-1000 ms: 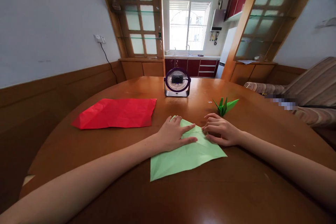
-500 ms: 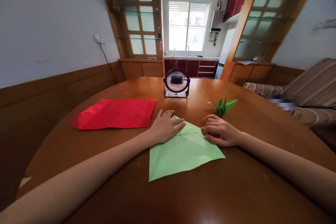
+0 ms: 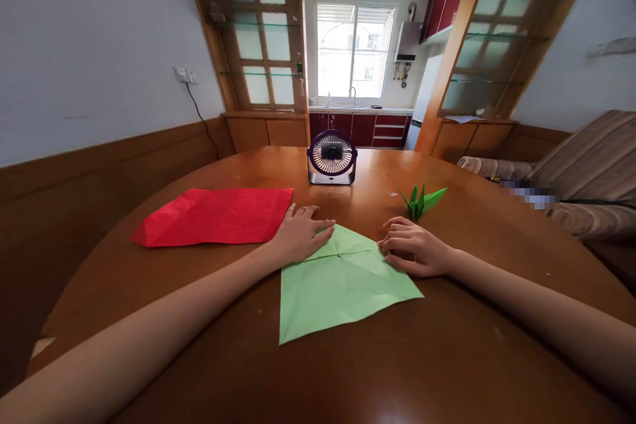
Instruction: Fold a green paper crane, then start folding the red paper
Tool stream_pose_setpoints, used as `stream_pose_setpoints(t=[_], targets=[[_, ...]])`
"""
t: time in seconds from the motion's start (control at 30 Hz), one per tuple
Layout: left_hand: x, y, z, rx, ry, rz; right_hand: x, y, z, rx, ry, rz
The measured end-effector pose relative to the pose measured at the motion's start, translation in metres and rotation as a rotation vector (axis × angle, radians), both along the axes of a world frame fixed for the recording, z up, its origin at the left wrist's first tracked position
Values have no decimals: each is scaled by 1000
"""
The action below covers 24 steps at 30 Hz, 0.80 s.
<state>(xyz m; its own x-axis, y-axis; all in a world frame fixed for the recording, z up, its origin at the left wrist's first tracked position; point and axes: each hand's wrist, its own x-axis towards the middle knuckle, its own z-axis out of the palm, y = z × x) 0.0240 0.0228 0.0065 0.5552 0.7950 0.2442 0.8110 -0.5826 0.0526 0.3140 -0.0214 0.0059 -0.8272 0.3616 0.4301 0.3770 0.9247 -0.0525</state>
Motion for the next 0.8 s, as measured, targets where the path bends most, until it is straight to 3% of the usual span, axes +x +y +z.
stream_pose_setpoints(t=[0.33,0.57,0.67,0.8], targets=[[-2,3,-2,-14,-67,40,-1,0,1,5,9,5],[-4,13,-1,14,-283,69,-2,1,0,-2,22,17],[-1,9,-1,-16,-303,-74,-2,1,0,-7,19,10],[8,-3,-4,-151,-113,-369,-1,0,1,-4,0,6]])
